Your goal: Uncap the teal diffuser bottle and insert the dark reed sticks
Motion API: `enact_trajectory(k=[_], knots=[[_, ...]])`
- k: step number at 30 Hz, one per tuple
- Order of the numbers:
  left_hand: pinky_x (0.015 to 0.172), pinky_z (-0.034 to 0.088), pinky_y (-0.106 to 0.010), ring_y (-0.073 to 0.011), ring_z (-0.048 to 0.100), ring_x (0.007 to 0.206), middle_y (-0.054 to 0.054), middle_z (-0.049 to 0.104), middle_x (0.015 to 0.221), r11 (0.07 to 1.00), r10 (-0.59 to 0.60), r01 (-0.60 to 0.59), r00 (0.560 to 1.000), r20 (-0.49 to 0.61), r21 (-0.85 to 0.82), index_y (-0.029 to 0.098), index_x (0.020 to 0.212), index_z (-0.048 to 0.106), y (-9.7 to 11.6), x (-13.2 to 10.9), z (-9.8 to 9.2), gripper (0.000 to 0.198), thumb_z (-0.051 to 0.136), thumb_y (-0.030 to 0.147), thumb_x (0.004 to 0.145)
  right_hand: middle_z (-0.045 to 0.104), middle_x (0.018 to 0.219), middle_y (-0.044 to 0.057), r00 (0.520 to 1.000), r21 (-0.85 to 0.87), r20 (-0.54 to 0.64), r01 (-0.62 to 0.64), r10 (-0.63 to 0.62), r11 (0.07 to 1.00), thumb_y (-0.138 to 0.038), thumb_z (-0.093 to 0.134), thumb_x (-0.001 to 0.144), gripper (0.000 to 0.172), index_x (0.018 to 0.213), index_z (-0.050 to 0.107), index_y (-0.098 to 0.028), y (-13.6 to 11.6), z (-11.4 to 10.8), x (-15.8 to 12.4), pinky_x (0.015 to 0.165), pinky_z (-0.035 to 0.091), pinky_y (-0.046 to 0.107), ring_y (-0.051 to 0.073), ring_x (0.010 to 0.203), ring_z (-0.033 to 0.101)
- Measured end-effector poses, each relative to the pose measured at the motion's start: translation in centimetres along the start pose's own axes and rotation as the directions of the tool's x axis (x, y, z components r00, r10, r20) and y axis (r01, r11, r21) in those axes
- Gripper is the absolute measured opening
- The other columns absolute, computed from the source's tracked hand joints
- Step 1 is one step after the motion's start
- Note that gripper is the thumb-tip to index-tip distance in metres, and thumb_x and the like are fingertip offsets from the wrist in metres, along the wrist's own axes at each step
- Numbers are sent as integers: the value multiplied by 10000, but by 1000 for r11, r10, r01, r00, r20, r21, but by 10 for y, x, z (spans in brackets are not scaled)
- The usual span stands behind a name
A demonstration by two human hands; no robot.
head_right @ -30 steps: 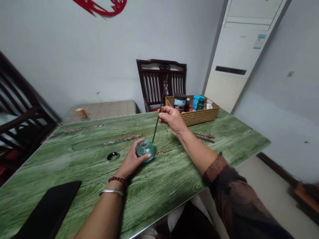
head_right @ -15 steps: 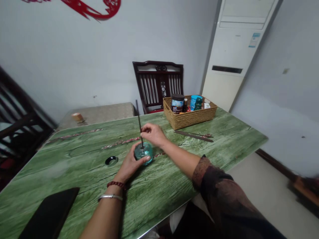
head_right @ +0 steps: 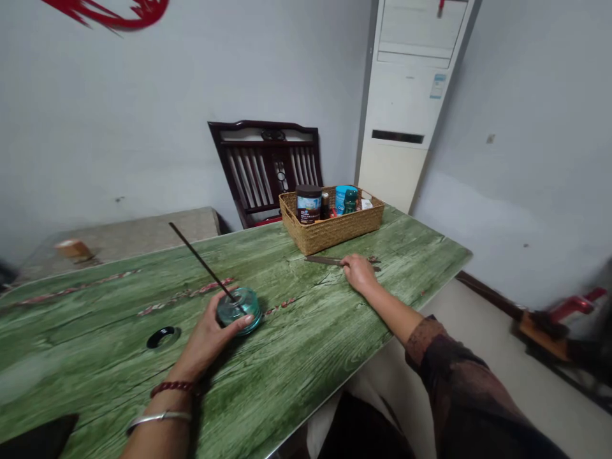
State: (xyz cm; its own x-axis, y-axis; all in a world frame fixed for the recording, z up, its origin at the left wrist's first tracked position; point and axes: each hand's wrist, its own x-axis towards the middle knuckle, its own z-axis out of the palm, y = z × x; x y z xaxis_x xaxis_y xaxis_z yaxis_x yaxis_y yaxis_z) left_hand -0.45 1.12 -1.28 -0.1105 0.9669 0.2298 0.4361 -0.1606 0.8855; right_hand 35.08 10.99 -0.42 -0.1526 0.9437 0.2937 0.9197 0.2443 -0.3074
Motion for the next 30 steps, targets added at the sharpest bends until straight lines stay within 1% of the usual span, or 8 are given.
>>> enact_trajectory(k=[2,4,7,10,15,20,25,30], knots=[[1069,460,-560,-348,661,1150,-147,665,1278,1000,-8,8,1000,-1,14,230,1331,501,-1,1,0,863,809,616,623,699,1129,125,999,-114,53,11,-5,993,-187,530,941,334,1205,733,-194,11,1,-4,957,443,320,244,1080,629],[1069,458,-565,-352,658,1154,-148,666,1278,999,-13,13,1000,1,38,230,1335,501,-1,1,-1,861,801,622,629,689,1133,130,997,-168,77,26,-13,985,-211,525,955,326,1202,737,-200,13,2,-8,954,438,322,253,1089,619],[1058,464,-571,-353,662,1146,-145,675,1259,999,-3,3,1000,4,54,234,1328,505,-2,1,-1,843,796,621,638,682,1108,124,998,-168,47,56,-48,984,-221,514,967,295,1156,739,-189,9,2,-11,957,427,316,250,1083,607],[1051,474,-560,-345,673,1125,-143,684,1236,999,2,-3,1000,7,51,230,1325,504,-3,1,-1,837,793,620,644,671,1118,133,997,-189,19,72,-69,979,-220,505,973,319,1217,706,-178,7,-1,-9,961,420,325,256,1093,595],[1061,465,-561,-342,667,1135,-149,674,1254,999,6,-6,1000,-2,32,225,1332,506,-4,1,0,844,807,607,642,673,1086,136,993,-232,100,86,-64,969,-227,511,972,289,1155,730,-178,10,0,-8,936,426,333,261,1076,598],[1079,448,-564,-340,653,1158,-147,659,1285,1000,9,-9,1000,4,-12,221,1327,517,-4,1,0,854,830,588,621,674,1102,122,995,-215,23,101,-99,971,-246,519,979,293,1198,699,-177,11,-1,-11,944,420,326,247,1072,597],[1090,440,-550,-327,653,1147,-138,659,1273,999,-16,16,1000,9,-51,217,1332,507,0,-2,1,879,850,564,600,684,1120,145,983,-299,163,131,-85,945,-266,511,986,288,1144,728,-161,10,-5,-9,933,419,315,260,1094,609],[1084,446,-530,-318,655,1143,-117,672,1248,998,4,-4,1000,-3,-58,227,1307,518,2,-4,3,844,853,535,596,717,1071,151,986,-264,141,124,-89,957,-223,468,985,274,1036,726,-149,9,-6,-13,856,430,290,242,1013,649]])
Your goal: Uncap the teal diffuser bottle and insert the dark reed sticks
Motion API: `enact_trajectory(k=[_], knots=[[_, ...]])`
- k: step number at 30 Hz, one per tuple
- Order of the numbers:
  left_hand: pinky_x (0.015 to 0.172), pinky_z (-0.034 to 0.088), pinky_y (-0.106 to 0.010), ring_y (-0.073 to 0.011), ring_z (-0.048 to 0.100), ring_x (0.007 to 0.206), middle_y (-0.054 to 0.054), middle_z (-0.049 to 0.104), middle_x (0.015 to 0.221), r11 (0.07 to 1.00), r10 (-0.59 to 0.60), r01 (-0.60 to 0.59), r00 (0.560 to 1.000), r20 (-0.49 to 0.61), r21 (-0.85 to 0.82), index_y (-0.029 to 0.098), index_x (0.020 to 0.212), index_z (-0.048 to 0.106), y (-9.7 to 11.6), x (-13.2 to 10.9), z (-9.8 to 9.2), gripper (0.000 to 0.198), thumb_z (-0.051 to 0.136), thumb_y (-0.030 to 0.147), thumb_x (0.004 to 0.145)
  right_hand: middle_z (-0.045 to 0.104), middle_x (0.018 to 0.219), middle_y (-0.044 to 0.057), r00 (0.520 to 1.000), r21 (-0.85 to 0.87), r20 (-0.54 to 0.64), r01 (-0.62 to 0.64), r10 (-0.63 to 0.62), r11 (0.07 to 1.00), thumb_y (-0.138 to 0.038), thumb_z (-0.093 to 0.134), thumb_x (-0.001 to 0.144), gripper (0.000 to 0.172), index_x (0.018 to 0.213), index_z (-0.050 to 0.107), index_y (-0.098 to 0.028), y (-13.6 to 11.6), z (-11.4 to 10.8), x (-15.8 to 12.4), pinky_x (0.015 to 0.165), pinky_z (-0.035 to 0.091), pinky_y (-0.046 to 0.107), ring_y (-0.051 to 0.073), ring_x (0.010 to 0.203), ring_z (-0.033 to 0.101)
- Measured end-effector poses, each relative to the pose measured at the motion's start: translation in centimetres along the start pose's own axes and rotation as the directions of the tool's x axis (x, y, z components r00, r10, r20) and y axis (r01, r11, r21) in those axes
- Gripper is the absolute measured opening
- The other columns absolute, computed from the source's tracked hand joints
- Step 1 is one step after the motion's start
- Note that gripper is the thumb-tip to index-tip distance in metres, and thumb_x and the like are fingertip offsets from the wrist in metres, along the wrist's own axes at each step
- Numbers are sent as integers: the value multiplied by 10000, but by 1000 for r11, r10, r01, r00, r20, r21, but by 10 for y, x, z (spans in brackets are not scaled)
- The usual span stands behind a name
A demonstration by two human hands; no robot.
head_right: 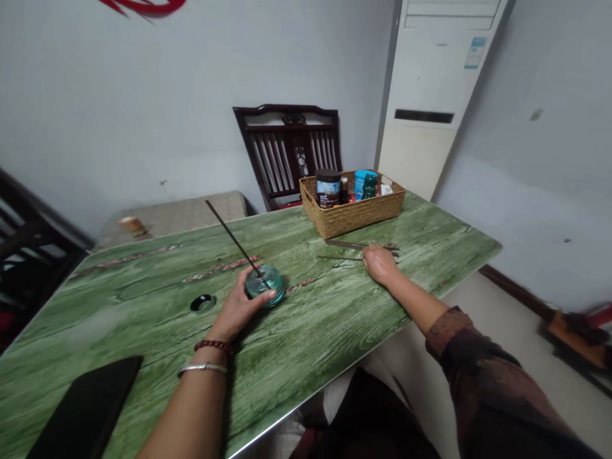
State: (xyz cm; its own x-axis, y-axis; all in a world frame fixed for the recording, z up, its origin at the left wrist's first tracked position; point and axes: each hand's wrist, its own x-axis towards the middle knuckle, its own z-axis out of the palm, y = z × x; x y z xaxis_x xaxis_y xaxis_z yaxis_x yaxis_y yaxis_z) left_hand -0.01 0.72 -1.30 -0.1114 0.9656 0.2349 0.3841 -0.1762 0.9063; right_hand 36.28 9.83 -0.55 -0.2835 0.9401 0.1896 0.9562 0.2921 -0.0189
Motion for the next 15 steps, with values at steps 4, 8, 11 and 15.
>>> enact_trajectory(k=[4,8,11,15], knots=[[1069,456,-518,-321,653,1153,-123,667,1258,999,24,-24,1000,1,28,228,1312,516,-5,1,0,823,843,523,617,738,901,80,989,289,-141,-1,43,957,-206,520,917,195,955,708,-171,-8,-17,9,769,440,272,197,834,663],[1085,441,-522,-319,644,1171,-129,659,1270,999,25,-25,999,20,20,223,1336,495,-8,1,0,831,836,515,637,709,766,12,950,747,-277,119,143,654,-234,587,793,156,903,676,-169,-37,-49,30,685,479,255,150,689,628],[1085,438,-526,-318,641,1171,-127,661,1264,1000,19,-19,1000,24,18,224,1340,491,-8,1,0,833,834,518,640,709,757,-14,965,956,-236,208,119,205,-331,643,775,232,956,624,-187,-74,-73,43,539,478,222,107,550,575],[1087,433,-516,-314,629,1181,-135,648,1287,999,22,-23,999,34,25,217,1350,479,-8,1,1,838,824,528,652,718,810,-17,961,953,-274,274,21,-131,-412,719,775,297,925,547,-221,-131,-95,50,528,517,202,92,580,609]])
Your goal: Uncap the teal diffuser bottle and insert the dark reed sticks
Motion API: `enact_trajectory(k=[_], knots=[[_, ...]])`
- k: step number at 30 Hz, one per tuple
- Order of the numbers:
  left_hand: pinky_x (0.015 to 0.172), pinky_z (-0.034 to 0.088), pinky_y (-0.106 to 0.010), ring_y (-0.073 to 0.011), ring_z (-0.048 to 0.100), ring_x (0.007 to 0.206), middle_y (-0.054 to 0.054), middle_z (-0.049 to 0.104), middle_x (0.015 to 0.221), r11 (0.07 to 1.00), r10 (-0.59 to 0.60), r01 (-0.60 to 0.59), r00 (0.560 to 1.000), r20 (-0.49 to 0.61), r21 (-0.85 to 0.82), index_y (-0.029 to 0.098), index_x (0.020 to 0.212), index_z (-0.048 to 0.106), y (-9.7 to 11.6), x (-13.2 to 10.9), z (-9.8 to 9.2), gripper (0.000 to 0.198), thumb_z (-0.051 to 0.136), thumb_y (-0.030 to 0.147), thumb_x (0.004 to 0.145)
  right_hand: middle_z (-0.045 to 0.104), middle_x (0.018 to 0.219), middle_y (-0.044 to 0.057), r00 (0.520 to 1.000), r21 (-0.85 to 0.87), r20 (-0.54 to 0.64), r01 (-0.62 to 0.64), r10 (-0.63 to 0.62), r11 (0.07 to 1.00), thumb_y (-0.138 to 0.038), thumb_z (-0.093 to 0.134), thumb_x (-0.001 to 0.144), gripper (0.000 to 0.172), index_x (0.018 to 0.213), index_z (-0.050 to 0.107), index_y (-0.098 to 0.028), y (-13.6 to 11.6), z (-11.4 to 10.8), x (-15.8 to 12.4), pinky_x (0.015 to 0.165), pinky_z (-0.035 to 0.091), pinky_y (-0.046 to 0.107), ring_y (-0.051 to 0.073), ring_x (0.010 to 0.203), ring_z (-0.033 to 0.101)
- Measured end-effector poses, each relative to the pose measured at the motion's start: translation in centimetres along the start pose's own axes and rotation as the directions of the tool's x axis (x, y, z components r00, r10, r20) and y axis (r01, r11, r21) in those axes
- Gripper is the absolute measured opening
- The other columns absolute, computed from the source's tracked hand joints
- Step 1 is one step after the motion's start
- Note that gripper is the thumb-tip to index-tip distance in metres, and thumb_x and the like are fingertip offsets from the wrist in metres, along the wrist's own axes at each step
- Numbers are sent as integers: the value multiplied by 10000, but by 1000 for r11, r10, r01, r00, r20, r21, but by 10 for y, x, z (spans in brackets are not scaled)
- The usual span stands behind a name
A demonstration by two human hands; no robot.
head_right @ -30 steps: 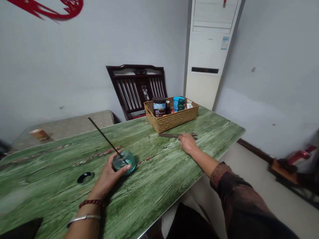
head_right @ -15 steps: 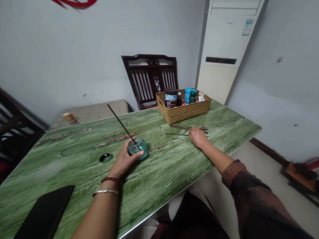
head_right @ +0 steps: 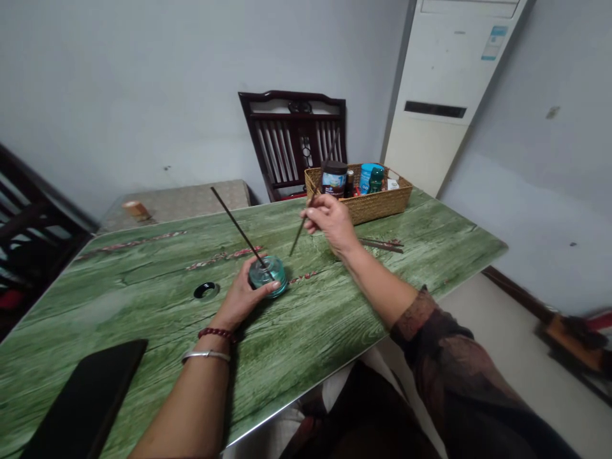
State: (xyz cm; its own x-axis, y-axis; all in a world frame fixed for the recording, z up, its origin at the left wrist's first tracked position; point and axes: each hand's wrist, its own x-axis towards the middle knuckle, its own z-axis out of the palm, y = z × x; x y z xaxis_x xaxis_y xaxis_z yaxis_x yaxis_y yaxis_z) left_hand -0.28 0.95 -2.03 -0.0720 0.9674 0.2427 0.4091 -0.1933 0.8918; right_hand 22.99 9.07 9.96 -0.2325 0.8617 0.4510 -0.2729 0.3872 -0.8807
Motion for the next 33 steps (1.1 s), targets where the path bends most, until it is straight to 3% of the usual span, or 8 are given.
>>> enact_trajectory(k=[4,7,13,19,22,25,30,33], knots=[[1060,455,-495,-305,638,1147,-124,651,1263,1000,18,-18,1000,-5,1,217,1332,482,1,0,1,822,822,532,653,710,828,-14,993,10,106,40,-41,999,-413,715,802,288,934,543,-224,3,45,4,530,514,190,87,606,614],[1029,479,-484,-299,656,1109,-108,660,1228,1000,24,-24,1000,-16,-11,227,1308,497,3,-1,1,791,822,521,650,675,801,-29,991,-86,136,30,-18,996,-353,694,804,221,908,552,-220,12,62,6,526,496,186,89,621,606],[1025,483,-480,-298,660,1103,-99,668,1213,1000,22,-22,1000,-9,4,225,1312,494,6,-2,1,786,817,511,655,614,736,-57,990,-293,141,49,-8,955,-210,667,789,112,839,567,-210,31,72,4,641,501,225,109,678,606],[1033,474,-500,-314,648,1121,-116,659,1233,1000,12,-12,1000,-5,15,216,1332,476,5,0,0,840,812,577,652,701,832,-31,986,-533,159,45,47,845,-162,693,799,98,887,666,-197,44,75,-13,765,496,252,125,752,636],[1028,479,-509,-325,657,1119,-119,666,1234,1000,-10,10,1000,-22,25,223,1338,479,4,1,-2,866,815,604,637,737,954,0,986,-619,165,95,11,779,-202,685,847,134,980,707,-200,50,51,-24,810,492,258,129,790,642],[1020,486,-520,-335,669,1100,-119,681,1209,999,-25,26,999,-20,44,230,1310,504,2,3,-2,865,822,628,610,740,982,31,991,-755,133,107,-9,647,-181,625,893,135,971,733,-197,56,-1,-34,874,478,279,161,887,651],[1027,484,-550,-345,664,1098,-128,681,1210,999,5,-4,999,-38,33,239,1280,528,-3,5,-2,826,830,612,608,713,1128,126,993,-974,-93,-107,78,202,-131,500,947,310,1143,739,-160,65,-103,-48,996,419,329,231,1087,607],[1028,485,-557,-341,668,1090,-121,687,1194,1000,7,-6,999,-37,21,247,1276,528,-4,5,-2,815,839,598,609,671,1224,152,977,-987,-159,-159,141,-7,-155,479,960,385,1277,697,-159,71,-136,-56,1013,376,347,260,1153,550]])
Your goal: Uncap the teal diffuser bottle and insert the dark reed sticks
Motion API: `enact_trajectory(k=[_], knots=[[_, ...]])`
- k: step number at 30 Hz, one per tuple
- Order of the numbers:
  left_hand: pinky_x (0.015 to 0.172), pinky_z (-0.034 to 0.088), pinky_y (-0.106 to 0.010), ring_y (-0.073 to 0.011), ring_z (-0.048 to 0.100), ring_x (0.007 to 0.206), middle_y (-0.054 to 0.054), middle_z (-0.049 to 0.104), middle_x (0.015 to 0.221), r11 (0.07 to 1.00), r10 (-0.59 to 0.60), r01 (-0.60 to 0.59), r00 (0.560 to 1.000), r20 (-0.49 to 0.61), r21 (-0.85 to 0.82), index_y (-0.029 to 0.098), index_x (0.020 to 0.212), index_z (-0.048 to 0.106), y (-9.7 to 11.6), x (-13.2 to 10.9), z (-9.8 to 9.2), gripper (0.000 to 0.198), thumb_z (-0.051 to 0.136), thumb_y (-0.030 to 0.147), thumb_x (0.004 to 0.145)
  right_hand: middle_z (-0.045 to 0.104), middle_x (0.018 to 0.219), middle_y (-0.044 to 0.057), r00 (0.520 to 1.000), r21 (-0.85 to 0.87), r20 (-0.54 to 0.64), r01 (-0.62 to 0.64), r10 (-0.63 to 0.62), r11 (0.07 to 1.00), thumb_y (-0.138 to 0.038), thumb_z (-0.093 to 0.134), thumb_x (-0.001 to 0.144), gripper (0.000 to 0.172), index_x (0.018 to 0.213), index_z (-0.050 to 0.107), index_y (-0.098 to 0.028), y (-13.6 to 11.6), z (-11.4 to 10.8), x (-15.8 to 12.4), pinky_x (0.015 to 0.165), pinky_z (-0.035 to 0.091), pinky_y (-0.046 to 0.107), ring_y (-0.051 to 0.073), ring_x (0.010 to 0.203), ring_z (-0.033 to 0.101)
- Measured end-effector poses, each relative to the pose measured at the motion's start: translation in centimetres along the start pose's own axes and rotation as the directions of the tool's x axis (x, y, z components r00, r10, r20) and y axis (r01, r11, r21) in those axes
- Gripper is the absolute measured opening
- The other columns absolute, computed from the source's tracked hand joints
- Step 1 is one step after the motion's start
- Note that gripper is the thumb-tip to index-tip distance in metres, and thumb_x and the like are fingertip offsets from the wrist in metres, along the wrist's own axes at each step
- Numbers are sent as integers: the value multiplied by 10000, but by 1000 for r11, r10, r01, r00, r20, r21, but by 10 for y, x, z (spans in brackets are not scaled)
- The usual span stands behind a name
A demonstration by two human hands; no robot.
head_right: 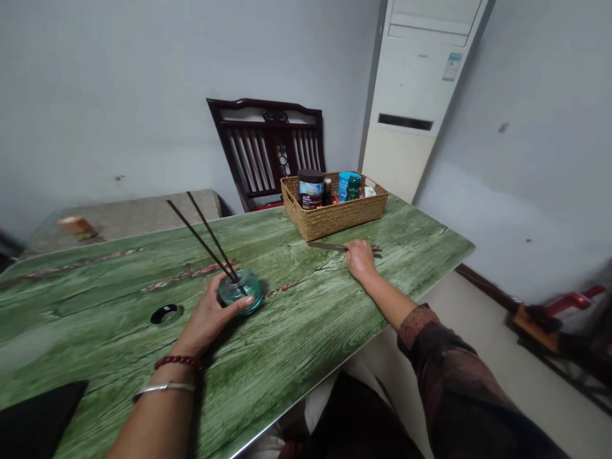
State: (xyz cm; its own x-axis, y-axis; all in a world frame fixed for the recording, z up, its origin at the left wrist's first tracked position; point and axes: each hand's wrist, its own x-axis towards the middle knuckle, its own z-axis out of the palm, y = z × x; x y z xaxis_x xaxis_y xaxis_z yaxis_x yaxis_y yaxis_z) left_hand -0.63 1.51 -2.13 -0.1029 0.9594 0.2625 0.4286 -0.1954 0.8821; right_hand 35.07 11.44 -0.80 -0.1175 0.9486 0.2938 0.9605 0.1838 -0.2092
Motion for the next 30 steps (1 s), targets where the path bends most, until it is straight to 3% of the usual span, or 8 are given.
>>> enact_trajectory(k=[4,10,24,30], knots=[[1026,487,-549,-337,667,1094,-120,681,1196,999,-25,24,1000,1,42,246,1290,517,4,-1,-1,827,821,621,619,614,1321,151,999,-127,23,-26,29,992,-170,436,984,410,1302,692,-213,11,7,-7,995,343,371,276,1187,493],[1015,493,-532,-329,668,1083,-120,680,1202,997,-43,42,999,26,70,238,1317,500,7,-2,-2,836,801,626,640,589,1355,143,999,-145,-23,26,-30,989,-186,427,991,401,1265,717,-224,11,10,-12,1020,317,402,288,1223,458],[1014,496,-530,-330,669,1091,-118,674,1204,998,-43,42,999,19,56,244,1317,506,4,-2,-1,842,803,640,635,606,1295,139,997,-125,-9,77,-79,989,-254,532,969,285,1151,743,-200,7,8,-14,1019,330,402,289,1213,462],[1009,499,-522,-329,674,1079,-116,685,1189,999,-36,36,999,3,35,236,1283,515,9,-3,-1,822,821,607,616,654,1125,153,995,-161,41,101,-95,982,-241,519,974,251,1037,745,-150,0,1,-15,937,367,377,281,1100,514]])
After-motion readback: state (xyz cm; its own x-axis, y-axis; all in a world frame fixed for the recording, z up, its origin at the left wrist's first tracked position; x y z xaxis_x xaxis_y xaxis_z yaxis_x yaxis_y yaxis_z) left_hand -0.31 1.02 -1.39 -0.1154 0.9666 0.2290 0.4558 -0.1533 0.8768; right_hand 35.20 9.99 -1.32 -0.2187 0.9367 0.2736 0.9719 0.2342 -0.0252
